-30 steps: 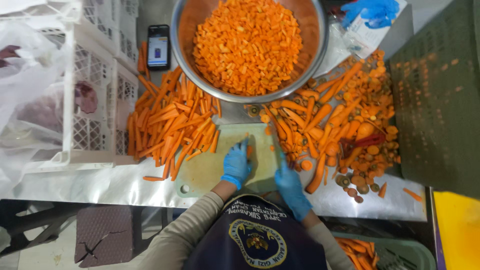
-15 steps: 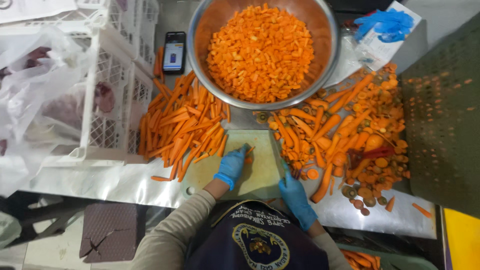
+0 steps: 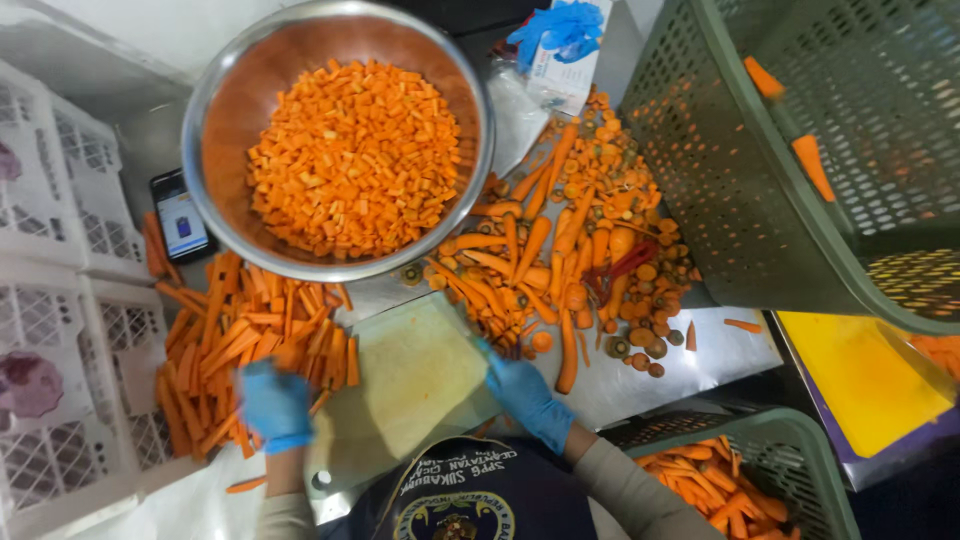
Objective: The person cuts peeled carrots into small diced pieces on a cutting board using a knife, placing the diced pieces into a large metal bowl and setting trimmed pieces and peels aside on the table. They work through carrots one at a time, occasionally using a red peeler to trim the carrot ends.
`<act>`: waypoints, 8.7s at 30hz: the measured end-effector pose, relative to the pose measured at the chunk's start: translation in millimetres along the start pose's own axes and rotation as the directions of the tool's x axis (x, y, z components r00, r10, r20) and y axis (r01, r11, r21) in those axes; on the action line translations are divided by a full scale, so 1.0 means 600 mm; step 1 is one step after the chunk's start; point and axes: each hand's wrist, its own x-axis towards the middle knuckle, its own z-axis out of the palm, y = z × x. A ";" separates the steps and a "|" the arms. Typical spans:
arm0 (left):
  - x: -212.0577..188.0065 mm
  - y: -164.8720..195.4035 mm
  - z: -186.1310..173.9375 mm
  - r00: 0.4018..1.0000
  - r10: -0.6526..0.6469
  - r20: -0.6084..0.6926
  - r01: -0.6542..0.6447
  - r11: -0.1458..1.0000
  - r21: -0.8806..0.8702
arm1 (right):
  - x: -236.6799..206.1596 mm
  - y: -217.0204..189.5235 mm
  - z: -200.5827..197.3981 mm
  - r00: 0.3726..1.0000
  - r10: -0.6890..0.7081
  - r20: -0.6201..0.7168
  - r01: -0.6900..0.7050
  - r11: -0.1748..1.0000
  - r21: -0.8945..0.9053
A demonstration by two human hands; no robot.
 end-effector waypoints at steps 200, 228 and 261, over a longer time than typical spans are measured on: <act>-0.207 0.128 0.074 0.927 0.301 0.223 -0.091 0.759 -0.645 | 0.033 -0.170 0.042 0.912 -0.026 0.408 0.147 0.952 -0.267; -0.187 0.122 0.076 0.898 0.383 0.219 -0.141 0.720 -0.680 | 0.029 -0.116 0.141 0.868 -0.439 0.233 0.496 0.794 -0.351; -0.173 0.163 0.091 0.854 0.028 0.520 0.378 0.654 -0.656 | -0.022 -0.078 0.121 0.929 -0.363 0.078 0.370 0.892 -0.259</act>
